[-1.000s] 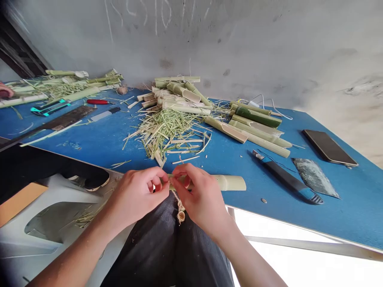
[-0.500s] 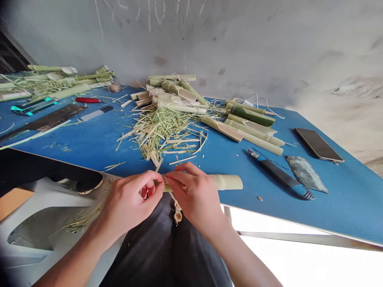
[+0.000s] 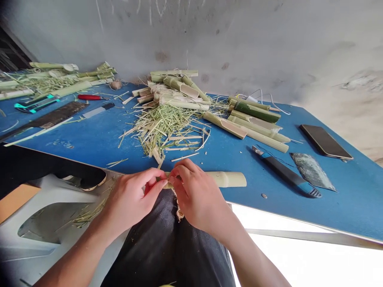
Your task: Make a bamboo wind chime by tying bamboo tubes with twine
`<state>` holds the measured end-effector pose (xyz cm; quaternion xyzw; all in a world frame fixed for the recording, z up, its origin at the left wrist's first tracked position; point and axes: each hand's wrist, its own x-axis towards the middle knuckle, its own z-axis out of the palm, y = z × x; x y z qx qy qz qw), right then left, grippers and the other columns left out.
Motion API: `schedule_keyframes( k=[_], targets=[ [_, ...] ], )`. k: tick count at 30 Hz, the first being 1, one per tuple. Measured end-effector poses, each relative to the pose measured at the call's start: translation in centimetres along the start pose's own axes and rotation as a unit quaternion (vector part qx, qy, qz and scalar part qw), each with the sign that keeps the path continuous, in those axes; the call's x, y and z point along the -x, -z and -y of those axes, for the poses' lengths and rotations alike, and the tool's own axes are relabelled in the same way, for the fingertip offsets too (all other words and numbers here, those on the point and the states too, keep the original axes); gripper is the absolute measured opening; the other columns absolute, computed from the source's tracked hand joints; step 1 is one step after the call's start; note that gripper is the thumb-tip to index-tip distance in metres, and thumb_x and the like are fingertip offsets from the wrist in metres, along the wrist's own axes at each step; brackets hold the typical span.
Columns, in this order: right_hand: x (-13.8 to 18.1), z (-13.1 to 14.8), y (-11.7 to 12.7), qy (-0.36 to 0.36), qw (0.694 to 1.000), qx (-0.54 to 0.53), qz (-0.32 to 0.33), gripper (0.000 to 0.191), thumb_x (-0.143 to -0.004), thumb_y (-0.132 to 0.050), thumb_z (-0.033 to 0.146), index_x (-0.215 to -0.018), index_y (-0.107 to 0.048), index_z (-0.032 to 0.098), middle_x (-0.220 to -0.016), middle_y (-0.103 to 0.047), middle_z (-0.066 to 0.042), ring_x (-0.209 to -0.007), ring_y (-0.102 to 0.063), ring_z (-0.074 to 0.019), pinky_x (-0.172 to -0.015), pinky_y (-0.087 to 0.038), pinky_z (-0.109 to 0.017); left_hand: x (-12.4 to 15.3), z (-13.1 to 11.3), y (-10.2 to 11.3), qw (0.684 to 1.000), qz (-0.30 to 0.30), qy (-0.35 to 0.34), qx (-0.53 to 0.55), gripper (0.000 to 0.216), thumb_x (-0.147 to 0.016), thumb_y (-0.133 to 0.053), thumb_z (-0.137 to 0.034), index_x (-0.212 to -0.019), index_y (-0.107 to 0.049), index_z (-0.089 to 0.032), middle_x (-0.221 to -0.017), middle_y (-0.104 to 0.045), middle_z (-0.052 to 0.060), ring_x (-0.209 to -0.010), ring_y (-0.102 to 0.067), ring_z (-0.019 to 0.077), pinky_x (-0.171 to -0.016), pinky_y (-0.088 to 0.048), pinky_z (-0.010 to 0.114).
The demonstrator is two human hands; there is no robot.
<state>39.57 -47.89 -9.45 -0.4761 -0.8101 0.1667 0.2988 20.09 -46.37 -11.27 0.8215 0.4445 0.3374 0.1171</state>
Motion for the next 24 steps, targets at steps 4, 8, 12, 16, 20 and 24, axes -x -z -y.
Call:
schedule_keyframes(
  k=[4, 8, 12, 16, 20, 24],
  targets=[
    [-0.2, 0.1, 0.2, -0.003, 1.0, -0.005, 0.015, 0.02, -0.109, -0.044, 0.017, -0.099, -0.061, 0.021, -0.107, -0.067, -0.011, -0.098, -0.066, -0.0243, -0.078, -0.056, -0.038, 0.1, -0.3, 0.0, 0.997, -0.027, -0.045, -0.063, 0.009, -0.098, -0.065, -0.016, -0.096, -0.069, -0.023, -0.07, -0.073, -0.003, -0.059, -0.066, 0.0152, -0.058, -0.041, 0.028],
    [-0.3, 0.1, -0.1, -0.039, 0.999, -0.017, 0.016, 0.023, -0.108, -0.043, 0.018, -0.093, -0.059, 0.02, -0.107, -0.066, -0.011, -0.095, -0.065, -0.0237, -0.081, -0.055, -0.04, 0.8, -0.5, -0.8, 0.989, -0.083, -0.082, -0.094, 0.013, -0.104, -0.058, -0.016, -0.101, -0.069, -0.022, -0.086, -0.079, 0.001, -0.072, -0.073, 0.0156, -0.066, -0.046, 0.028],
    [-0.6, 0.2, -0.2, -0.074, 0.997, -0.034, 0.01, 0.023, -0.107, -0.047, 0.02, -0.091, -0.063, 0.02, -0.104, -0.067, -0.01, -0.09, -0.066, -0.0218, -0.077, -0.054, -0.037, 1.3, -0.7, -1.7, 0.987, -0.105, -0.088, -0.087, 0.008, -0.102, -0.062, -0.02, -0.1, -0.07, -0.02, -0.079, -0.077, 0.001, -0.065, -0.07, 0.0156, -0.063, -0.045, 0.029],
    [-1.2, 0.0, 0.4, -0.109, 0.989, -0.1, 0.016, 0.021, -0.103, -0.055, 0.022, -0.088, -0.07, 0.021, -0.103, -0.071, -0.006, -0.087, -0.069, -0.0188, -0.076, -0.054, -0.033, 1.0, -0.8, -1.8, 0.994, -0.094, -0.045, -0.021, 0.014, -0.102, -0.061, -0.017, -0.092, -0.071, -0.02, -0.076, -0.077, -0.001, -0.062, -0.068, 0.0132, -0.061, -0.042, 0.026],
    [-1.4, -1.0, 0.9, -0.101, 0.982, -0.161, 0.02, 0.022, -0.101, -0.057, 0.025, -0.089, -0.075, 0.021, -0.105, -0.073, -0.005, -0.094, -0.07, -0.0192, -0.079, -0.054, -0.032, -0.1, 0.0, -0.6, 0.995, -0.034, 0.029, 0.089, 0.015, -0.099, -0.062, -0.024, -0.086, -0.07, -0.02, -0.064, -0.068, -0.005, -0.051, -0.055, 0.0097, -0.055, -0.038, 0.023],
    [-1.1, -2.5, 1.0, -0.108, 0.974, -0.188, -0.066, 0.019, -0.098, -0.056, 0.025, -0.095, -0.075, 0.021, -0.107, -0.071, -0.006, -0.095, -0.067, -0.019, -0.074, -0.052, -0.03, -1.3, 1.5, 1.0, 0.984, 0.044, 0.093, 0.143, 0.025, -0.1, -0.052, -0.031, -0.079, -0.06, -0.019, -0.061, -0.056, -0.006, -0.055, -0.049, 0.0104, -0.055, -0.034, 0.024]
  ],
)
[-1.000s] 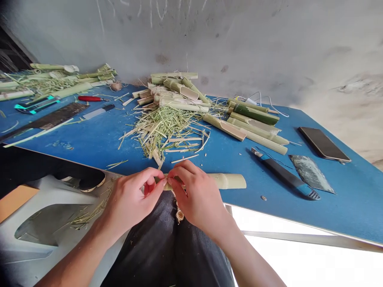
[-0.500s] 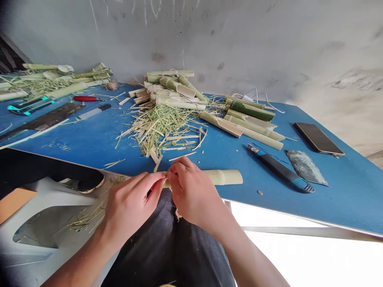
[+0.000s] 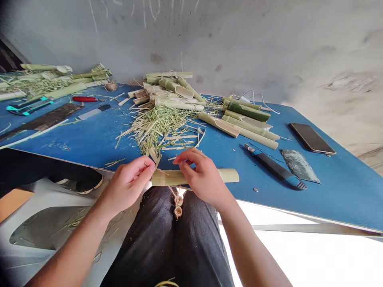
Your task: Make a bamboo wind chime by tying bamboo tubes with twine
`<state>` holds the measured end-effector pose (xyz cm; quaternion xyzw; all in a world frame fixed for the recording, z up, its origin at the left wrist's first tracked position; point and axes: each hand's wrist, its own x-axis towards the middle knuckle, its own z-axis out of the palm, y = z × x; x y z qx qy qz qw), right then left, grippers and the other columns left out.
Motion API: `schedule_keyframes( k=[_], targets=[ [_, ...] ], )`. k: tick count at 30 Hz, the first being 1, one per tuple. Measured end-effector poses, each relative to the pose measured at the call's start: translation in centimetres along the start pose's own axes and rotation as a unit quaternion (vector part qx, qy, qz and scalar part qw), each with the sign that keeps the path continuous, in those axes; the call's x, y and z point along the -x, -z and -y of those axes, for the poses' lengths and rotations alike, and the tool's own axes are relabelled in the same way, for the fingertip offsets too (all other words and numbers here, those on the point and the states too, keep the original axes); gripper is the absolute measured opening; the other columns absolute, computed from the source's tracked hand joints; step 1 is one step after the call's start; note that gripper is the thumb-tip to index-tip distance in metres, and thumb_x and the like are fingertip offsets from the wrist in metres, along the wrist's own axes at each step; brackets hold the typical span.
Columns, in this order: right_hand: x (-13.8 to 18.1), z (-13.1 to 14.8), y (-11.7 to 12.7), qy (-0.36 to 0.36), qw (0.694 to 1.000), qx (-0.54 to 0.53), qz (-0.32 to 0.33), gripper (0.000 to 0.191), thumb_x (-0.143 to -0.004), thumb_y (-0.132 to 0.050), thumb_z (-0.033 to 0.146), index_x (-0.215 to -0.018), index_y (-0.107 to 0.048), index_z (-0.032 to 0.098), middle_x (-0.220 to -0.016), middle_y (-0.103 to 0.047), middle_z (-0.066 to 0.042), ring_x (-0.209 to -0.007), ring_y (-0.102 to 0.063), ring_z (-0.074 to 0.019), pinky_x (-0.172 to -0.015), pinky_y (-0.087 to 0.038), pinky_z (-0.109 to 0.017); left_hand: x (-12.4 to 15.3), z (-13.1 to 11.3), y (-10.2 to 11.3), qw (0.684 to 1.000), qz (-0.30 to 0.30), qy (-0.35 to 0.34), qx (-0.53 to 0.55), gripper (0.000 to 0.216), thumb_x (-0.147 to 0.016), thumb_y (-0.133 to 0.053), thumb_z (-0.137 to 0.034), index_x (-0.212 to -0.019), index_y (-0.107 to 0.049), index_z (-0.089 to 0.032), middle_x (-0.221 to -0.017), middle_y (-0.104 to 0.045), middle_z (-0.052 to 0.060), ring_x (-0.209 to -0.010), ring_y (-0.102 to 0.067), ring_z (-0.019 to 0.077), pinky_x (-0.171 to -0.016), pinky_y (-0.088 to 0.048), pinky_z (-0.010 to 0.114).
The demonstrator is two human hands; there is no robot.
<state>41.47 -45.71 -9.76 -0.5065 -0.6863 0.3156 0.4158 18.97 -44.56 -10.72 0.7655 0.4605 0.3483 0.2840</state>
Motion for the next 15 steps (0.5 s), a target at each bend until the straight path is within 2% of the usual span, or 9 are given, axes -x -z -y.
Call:
schedule_keyframes(
  k=[2, 5, 8, 11, 13, 15],
  targets=[
    [0.0, -0.4, 0.2, -0.021, 0.999, -0.021, -0.034, 0.016, -0.096, -0.058, 0.027, -0.098, -0.072, 0.021, -0.106, -0.07, -0.006, -0.09, -0.066, -0.0181, -0.066, -0.05, -0.027, -0.3, 0.3, 0.7, 0.999, 0.048, 0.022, 0.009, 0.03, -0.102, -0.048, -0.036, -0.079, -0.057, -0.02, -0.063, -0.053, -0.005, -0.059, -0.048, 0.0114, -0.058, -0.034, 0.024],
    [0.2, -0.3, 0.0, -0.021, 0.999, -0.026, -0.033, 0.015, -0.098, -0.062, 0.032, -0.102, -0.071, 0.022, -0.106, -0.07, -0.005, -0.087, -0.064, -0.0167, -0.061, -0.049, -0.025, -0.4, 0.4, 0.9, 0.996, 0.078, 0.029, 0.03, 0.033, -0.105, -0.047, -0.041, -0.083, -0.057, -0.02, -0.066, -0.053, -0.005, -0.063, -0.048, 0.012, -0.06, -0.035, 0.025],
    [0.4, 0.1, -0.7, 0.059, 0.998, 0.004, -0.003, 0.017, -0.098, -0.071, 0.037, -0.108, -0.074, 0.024, -0.11, -0.07, -0.005, -0.088, -0.065, -0.0157, -0.062, -0.05, -0.024, -0.3, 0.2, 0.7, 0.997, 0.072, 0.016, 0.039, 0.031, -0.105, -0.048, -0.042, -0.087, -0.06, -0.02, -0.069, -0.055, -0.005, -0.064, -0.05, 0.0119, -0.061, -0.035, 0.025],
    [0.6, 0.0, -1.6, 0.139, 0.99, 0.016, 0.018, 0.015, -0.096, -0.079, 0.033, -0.108, -0.077, 0.024, -0.107, -0.072, -0.004, -0.092, -0.068, -0.016, -0.073, -0.055, -0.026, -0.4, -0.2, 0.3, 0.996, 0.072, -0.004, 0.044, 0.03, -0.106, -0.047, -0.04, -0.088, -0.061, -0.02, -0.069, -0.056, -0.005, -0.063, -0.05, 0.0116, -0.06, -0.035, 0.024],
    [0.6, -0.2, -2.0, 0.161, 0.987, 0.013, 0.002, 0.01, -0.096, -0.079, 0.03, -0.104, -0.078, 0.024, -0.102, -0.073, -0.003, -0.092, -0.069, -0.0157, -0.078, -0.055, -0.027, -0.5, -0.5, 0.2, 0.996, 0.073, -0.02, 0.043, 0.028, -0.107, -0.047, -0.037, -0.089, -0.061, -0.02, -0.068, -0.056, -0.006, -0.061, -0.05, 0.011, -0.06, -0.034, 0.024],
    [0.6, -0.3, -2.1, 0.167, 0.986, 0.012, -0.012, 0.01, -0.095, -0.08, 0.029, -0.104, -0.078, 0.023, -0.099, -0.073, -0.003, -0.088, -0.069, -0.0152, -0.074, -0.055, -0.026, -0.6, -0.8, 0.2, 0.996, 0.07, -0.036, 0.04, 0.026, -0.107, -0.047, -0.035, -0.09, -0.061, -0.02, -0.068, -0.057, -0.006, -0.061, -0.051, 0.0105, -0.06, -0.034, 0.024]
  ],
)
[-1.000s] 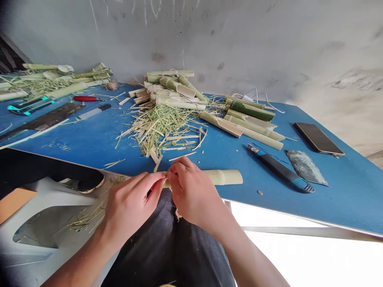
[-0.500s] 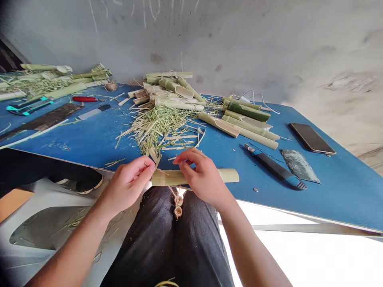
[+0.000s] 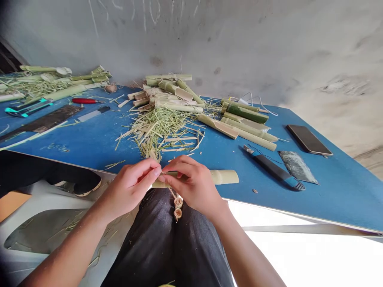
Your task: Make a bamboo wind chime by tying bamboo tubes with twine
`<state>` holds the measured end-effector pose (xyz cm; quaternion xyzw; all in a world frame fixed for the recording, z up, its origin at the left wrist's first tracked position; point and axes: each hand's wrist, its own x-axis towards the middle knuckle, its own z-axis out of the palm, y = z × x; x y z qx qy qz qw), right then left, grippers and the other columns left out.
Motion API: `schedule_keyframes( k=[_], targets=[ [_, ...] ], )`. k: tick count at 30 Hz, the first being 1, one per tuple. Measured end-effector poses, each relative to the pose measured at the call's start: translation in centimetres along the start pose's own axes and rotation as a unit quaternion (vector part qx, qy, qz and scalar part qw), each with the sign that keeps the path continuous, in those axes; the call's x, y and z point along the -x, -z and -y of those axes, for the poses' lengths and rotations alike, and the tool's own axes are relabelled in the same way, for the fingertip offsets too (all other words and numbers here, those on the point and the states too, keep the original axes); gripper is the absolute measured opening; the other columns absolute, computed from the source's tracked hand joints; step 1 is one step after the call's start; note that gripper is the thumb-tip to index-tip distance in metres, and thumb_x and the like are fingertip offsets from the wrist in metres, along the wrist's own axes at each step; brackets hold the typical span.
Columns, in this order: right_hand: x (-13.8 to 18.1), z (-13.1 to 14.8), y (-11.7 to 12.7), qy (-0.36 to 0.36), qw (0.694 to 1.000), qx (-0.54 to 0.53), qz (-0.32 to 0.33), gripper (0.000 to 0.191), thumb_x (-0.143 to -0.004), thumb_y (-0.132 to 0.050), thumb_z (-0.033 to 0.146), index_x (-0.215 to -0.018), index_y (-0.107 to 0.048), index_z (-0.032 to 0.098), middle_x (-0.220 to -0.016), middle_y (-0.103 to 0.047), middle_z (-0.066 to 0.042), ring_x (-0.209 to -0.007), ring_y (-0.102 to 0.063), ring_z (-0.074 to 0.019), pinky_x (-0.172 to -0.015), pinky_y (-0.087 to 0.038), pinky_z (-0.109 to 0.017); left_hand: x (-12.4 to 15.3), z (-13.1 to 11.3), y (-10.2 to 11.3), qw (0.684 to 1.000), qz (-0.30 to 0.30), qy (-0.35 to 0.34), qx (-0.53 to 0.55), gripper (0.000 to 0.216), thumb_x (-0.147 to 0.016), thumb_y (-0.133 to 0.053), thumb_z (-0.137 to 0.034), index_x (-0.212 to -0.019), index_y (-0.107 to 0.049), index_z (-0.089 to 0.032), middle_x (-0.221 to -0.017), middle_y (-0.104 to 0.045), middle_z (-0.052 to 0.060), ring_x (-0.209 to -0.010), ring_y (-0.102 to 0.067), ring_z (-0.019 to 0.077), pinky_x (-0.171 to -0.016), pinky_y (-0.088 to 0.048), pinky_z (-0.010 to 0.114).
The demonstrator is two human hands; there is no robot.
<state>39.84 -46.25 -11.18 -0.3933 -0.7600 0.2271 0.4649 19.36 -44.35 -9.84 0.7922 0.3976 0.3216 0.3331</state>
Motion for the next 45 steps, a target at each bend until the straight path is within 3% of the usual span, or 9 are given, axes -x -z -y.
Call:
schedule_keyframes(
  k=[5, 12, 16, 23, 29, 32, 36, 41, 45],
  targets=[
    [0.2, -0.2, 0.0, 0.033, 0.999, 0.023, -0.014, 0.004, -0.098, -0.076, 0.021, -0.1, -0.079, 0.023, -0.098, -0.073, -0.003, -0.091, -0.071, -0.0157, -0.08, -0.056, -0.027, 0.2, -0.4, 0.2, 1.0, -0.005, -0.015, -0.016, 0.026, -0.107, -0.048, -0.032, -0.088, -0.061, -0.02, -0.069, -0.057, -0.006, -0.061, -0.051, 0.0101, -0.06, -0.035, 0.023],
    [0.7, 0.1, -0.4, 0.086, 0.974, 0.209, -0.01, 0.016, -0.102, -0.064, 0.017, -0.093, -0.078, 0.018, -0.109, -0.074, -0.01, -0.094, -0.072, -0.0221, -0.084, -0.057, -0.037, 0.2, -0.2, 0.2, 1.0, -0.01, -0.01, -0.019, 0.027, -0.107, -0.047, -0.032, -0.085, -0.059, -0.02, -0.066, -0.055, -0.006, -0.059, -0.049, 0.0101, -0.059, -0.035, 0.023],
    [0.7, 0.3, -0.4, 0.065, 0.986, 0.152, -0.011, 0.013, -0.102, -0.067, 0.019, -0.111, -0.075, 0.018, -0.11, -0.074, -0.008, -0.097, -0.072, -0.0196, -0.085, -0.059, -0.032, 0.1, 0.0, 0.1, 1.0, -0.006, 0.0, -0.004, 0.027, -0.107, -0.048, -0.033, -0.087, -0.06, -0.02, -0.066, -0.056, -0.007, -0.059, -0.05, 0.0101, -0.059, -0.035, 0.023],
    [0.5, 0.4, -0.5, 0.037, 0.988, 0.147, 0.007, 0.011, -0.102, -0.063, 0.014, -0.099, -0.073, 0.017, -0.109, -0.07, -0.009, -0.096, -0.071, -0.0194, -0.083, -0.059, -0.033, -0.3, 0.2, -0.4, 1.0, -0.017, -0.008, -0.003, 0.026, -0.106, -0.049, -0.03, -0.084, -0.059, -0.02, -0.065, -0.051, -0.006, -0.059, -0.046, 0.0101, -0.058, -0.033, 0.024],
    [1.0, 0.2, -0.3, 0.041, 0.985, 0.166, -0.008, 0.012, -0.104, -0.063, 0.017, -0.099, -0.074, 0.019, -0.109, -0.072, -0.008, -0.097, -0.071, -0.0205, -0.087, -0.058, -0.036, 0.2, 1.2, 1.0, 0.991, -0.12, 0.004, 0.065, 0.029, -0.109, -0.046, -0.038, -0.086, -0.054, -0.022, -0.066, -0.042, -0.006, -0.057, -0.038, 0.0111, -0.053, -0.03, 0.024],
    [1.5, 0.2, 0.1, 0.044, 0.986, 0.161, 0.007, 0.014, -0.104, -0.061, 0.017, -0.106, -0.075, 0.019, -0.114, -0.071, -0.01, -0.103, -0.071, -0.0224, -0.09, -0.059, -0.039, 0.4, 0.9, 1.2, 0.993, -0.116, -0.007, -0.012, 0.023, -0.106, -0.053, -0.034, -0.089, -0.06, -0.021, -0.066, -0.049, -0.006, -0.058, -0.045, 0.0113, -0.057, -0.035, 0.025],
    [1.7, 0.6, 0.3, 0.033, 0.99, 0.134, 0.017, 0.015, -0.103, -0.063, 0.019, -0.112, -0.075, 0.02, -0.116, -0.071, -0.011, -0.105, -0.07, -0.023, -0.091, -0.06, -0.04, 0.1, 0.5, -0.3, 0.995, -0.073, -0.048, -0.052, 0.021, -0.098, -0.069, -0.034, -0.112, -0.074, -0.021, -0.081, -0.067, -0.001, -0.069, -0.058, 0.0143, -0.069, -0.046, 0.026],
    [1.4, 0.9, -0.7, -0.011, 0.991, 0.128, -0.028, 0.008, -0.1, -0.067, 0.021, -0.101, -0.075, 0.021, -0.106, -0.073, -0.008, -0.094, -0.071, -0.0213, -0.083, -0.062, -0.036, -0.6, 1.1, -1.8, 0.993, -0.107, -0.052, 0.025, 0.013, -0.099, -0.068, -0.024, -0.094, -0.079, -0.02, -0.095, -0.079, 0.005, -0.087, -0.071, 0.0174, -0.078, -0.052, 0.027],
    [1.1, 1.1, -1.6, -0.028, 0.994, 0.089, -0.052, 0.008, -0.101, -0.067, 0.02, -0.102, -0.075, 0.021, -0.107, -0.073, -0.008, -0.095, -0.073, -0.0194, -0.081, -0.061, -0.031, -0.3, 1.0, -1.4, 0.989, -0.124, -0.06, 0.046, 0.013, -0.099, -0.069, -0.024, -0.09, -0.078, -0.02, -0.09, -0.079, 0.002, -0.082, -0.07, 0.015, -0.074, -0.051, 0.024]
  ],
)
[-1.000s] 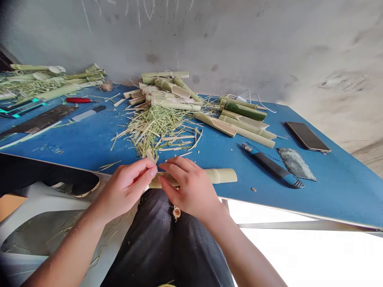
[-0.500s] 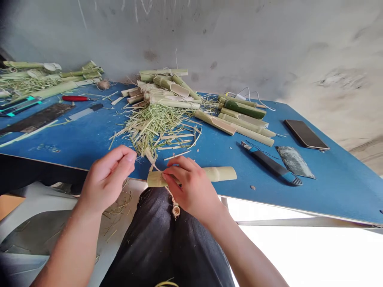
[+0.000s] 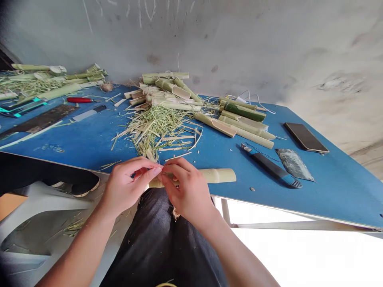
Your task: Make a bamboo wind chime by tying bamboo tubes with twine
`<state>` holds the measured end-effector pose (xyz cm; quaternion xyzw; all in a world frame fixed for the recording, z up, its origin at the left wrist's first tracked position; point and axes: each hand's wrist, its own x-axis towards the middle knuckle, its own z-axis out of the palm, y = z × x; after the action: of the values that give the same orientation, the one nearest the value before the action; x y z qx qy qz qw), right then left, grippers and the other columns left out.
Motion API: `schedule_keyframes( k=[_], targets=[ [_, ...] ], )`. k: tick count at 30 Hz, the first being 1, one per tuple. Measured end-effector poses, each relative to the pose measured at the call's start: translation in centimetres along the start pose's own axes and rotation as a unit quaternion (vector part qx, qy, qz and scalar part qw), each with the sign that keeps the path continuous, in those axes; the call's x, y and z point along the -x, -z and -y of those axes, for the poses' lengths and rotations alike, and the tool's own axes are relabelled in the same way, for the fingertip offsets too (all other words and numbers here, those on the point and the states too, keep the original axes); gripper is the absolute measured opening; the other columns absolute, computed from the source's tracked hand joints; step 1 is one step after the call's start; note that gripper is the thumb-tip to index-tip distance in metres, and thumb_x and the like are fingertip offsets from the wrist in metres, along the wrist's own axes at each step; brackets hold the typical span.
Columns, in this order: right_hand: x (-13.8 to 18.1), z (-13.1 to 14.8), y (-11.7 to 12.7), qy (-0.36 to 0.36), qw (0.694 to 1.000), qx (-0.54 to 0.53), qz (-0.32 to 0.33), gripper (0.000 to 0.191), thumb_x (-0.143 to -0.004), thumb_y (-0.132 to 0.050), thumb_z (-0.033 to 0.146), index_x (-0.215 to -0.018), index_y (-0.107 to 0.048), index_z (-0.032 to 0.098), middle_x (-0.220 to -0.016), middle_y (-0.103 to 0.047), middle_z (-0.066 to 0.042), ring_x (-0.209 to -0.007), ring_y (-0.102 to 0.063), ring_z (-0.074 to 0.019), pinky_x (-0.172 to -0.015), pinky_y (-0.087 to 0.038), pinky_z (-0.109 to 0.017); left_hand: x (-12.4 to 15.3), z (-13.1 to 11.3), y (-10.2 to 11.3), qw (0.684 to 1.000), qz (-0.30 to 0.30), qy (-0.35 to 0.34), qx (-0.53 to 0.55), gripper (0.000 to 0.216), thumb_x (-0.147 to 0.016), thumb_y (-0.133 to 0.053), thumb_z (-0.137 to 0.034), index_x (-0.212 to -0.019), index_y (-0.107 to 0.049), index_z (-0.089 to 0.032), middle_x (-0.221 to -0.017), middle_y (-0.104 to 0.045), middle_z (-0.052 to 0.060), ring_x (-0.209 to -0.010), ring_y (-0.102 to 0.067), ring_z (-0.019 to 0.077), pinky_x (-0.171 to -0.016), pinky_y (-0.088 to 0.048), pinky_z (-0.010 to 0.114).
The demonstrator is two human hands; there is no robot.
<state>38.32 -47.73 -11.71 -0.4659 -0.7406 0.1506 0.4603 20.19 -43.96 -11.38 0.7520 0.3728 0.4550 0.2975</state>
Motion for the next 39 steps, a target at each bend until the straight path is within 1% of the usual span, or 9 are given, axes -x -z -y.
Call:
schedule_keyframes(
  k=[5, 9, 13, 17, 20, 25, 30, 34, 39],
  targets=[
    [-0.1, 0.0, -0.2, 0.012, 0.999, -0.011, -0.029, 0.01, -0.101, -0.067, 0.019, -0.096, -0.075, 0.022, -0.103, -0.074, -0.006, -0.095, -0.073, -0.0188, -0.084, -0.061, -0.031, 0.1, -0.5, 0.3, 1.0, -0.009, -0.013, 0.016, 0.012, -0.097, -0.071, -0.021, -0.087, -0.077, -0.02, -0.085, -0.077, 0.001, -0.076, -0.068, 0.0136, -0.068, -0.05, 0.023],
    [0.1, 0.0, -0.2, 0.0, 1.0, -0.004, -0.025, 0.008, -0.098, -0.069, 0.017, -0.095, -0.074, 0.021, -0.101, -0.073, -0.006, -0.088, -0.072, -0.0165, -0.075, -0.062, -0.027, 0.2, -0.4, -0.1, 1.0, -0.015, -0.001, 0.018, 0.013, -0.097, -0.07, -0.022, -0.086, -0.077, -0.02, -0.085, -0.077, 0.002, -0.077, -0.069, 0.0151, -0.069, -0.052, 0.024],
    [0.4, 0.1, 0.3, -0.018, 1.0, 0.011, -0.012, 0.013, -0.097, -0.068, 0.015, -0.088, -0.074, 0.02, -0.1, -0.072, -0.006, -0.089, -0.072, -0.0177, -0.077, -0.064, -0.029, 0.0, -0.5, -0.3, 1.0, -0.025, 0.009, 0.012, 0.015, -0.098, -0.069, -0.026, -0.087, -0.078, -0.02, -0.086, -0.077, 0.003, -0.077, -0.069, 0.0156, -0.069, -0.052, 0.024],
    [0.7, 0.0, 1.3, -0.027, 0.999, -0.019, 0.034, 0.013, -0.096, -0.067, 0.014, -0.104, -0.075, 0.021, -0.112, -0.071, -0.008, -0.094, -0.073, -0.0176, -0.08, -0.067, -0.029, -0.3, -0.7, 0.3, 0.999, -0.021, 0.03, -0.006, 0.016, -0.097, -0.07, -0.029, -0.084, -0.077, -0.021, -0.08, -0.077, 0.001, -0.072, -0.067, 0.0147, -0.067, -0.052, 0.024],
    [0.8, -0.3, 1.8, -0.043, 0.998, -0.022, 0.035, 0.017, -0.096, -0.068, 0.016, -0.112, -0.074, 0.022, -0.118, -0.069, -0.009, -0.087, -0.072, -0.0159, -0.08, -0.069, -0.031, -0.5, -0.5, 0.8, 0.999, -0.028, 0.045, -0.002, 0.019, -0.097, -0.069, -0.032, -0.084, -0.076, -0.02, -0.082, -0.078, 0.002, -0.073, -0.069, 0.0158, -0.068, -0.054, 0.025],
    [0.5, -0.5, 1.5, -0.047, 0.998, -0.005, 0.033, 0.015, -0.098, -0.069, 0.023, -0.112, -0.074, 0.021, -0.118, -0.07, -0.009, -0.086, -0.073, -0.0168, -0.081, -0.069, -0.033, -0.5, 0.0, 1.0, 0.998, -0.028, 0.049, 0.007, 0.021, -0.098, -0.069, -0.035, -0.085, -0.075, -0.019, -0.086, -0.079, 0.003, -0.077, -0.071, 0.0166, -0.07, -0.054, 0.025],
    [0.2, 0.1, 1.1, -0.046, 0.998, -0.01, 0.029, 0.014, -0.099, -0.068, 0.022, -0.111, -0.075, 0.021, -0.118, -0.07, -0.008, -0.081, -0.072, -0.0141, -0.075, -0.068, -0.028, -0.4, 0.0, 0.9, 0.999, -0.028, 0.046, 0.007, 0.02, -0.098, -0.069, -0.034, -0.086, -0.075, -0.019, -0.086, -0.079, 0.003, -0.076, -0.07, 0.0155, -0.069, -0.053, 0.024],
    [-0.3, 0.5, 0.9, -0.026, 0.999, 0.014, 0.038, 0.01, -0.097, -0.069, 0.021, -0.105, -0.075, 0.022, -0.116, -0.071, -0.007, -0.081, -0.072, -0.0142, -0.077, -0.066, -0.029, -0.5, -0.2, 0.8, 0.999, -0.027, 0.043, -0.004, 0.021, -0.099, -0.069, -0.036, -0.088, -0.076, -0.02, -0.082, -0.077, 0.002, -0.072, -0.067, 0.0146, -0.066, -0.052, 0.024],
    [-0.2, 0.5, 2.1, -0.026, 0.999, 0.022, 0.029, 0.016, -0.096, -0.061, 0.014, -0.103, -0.074, 0.022, -0.114, -0.072, -0.007, -0.079, -0.072, -0.0144, -0.068, -0.064, -0.027, -0.4, 0.0, 1.0, 0.998, -0.03, 0.046, -0.008, 0.021, -0.098, -0.07, -0.037, -0.088, -0.077, -0.02, -0.082, -0.078, 0.002, -0.072, -0.068, 0.0154, -0.066, -0.052, 0.025]
  ],
)
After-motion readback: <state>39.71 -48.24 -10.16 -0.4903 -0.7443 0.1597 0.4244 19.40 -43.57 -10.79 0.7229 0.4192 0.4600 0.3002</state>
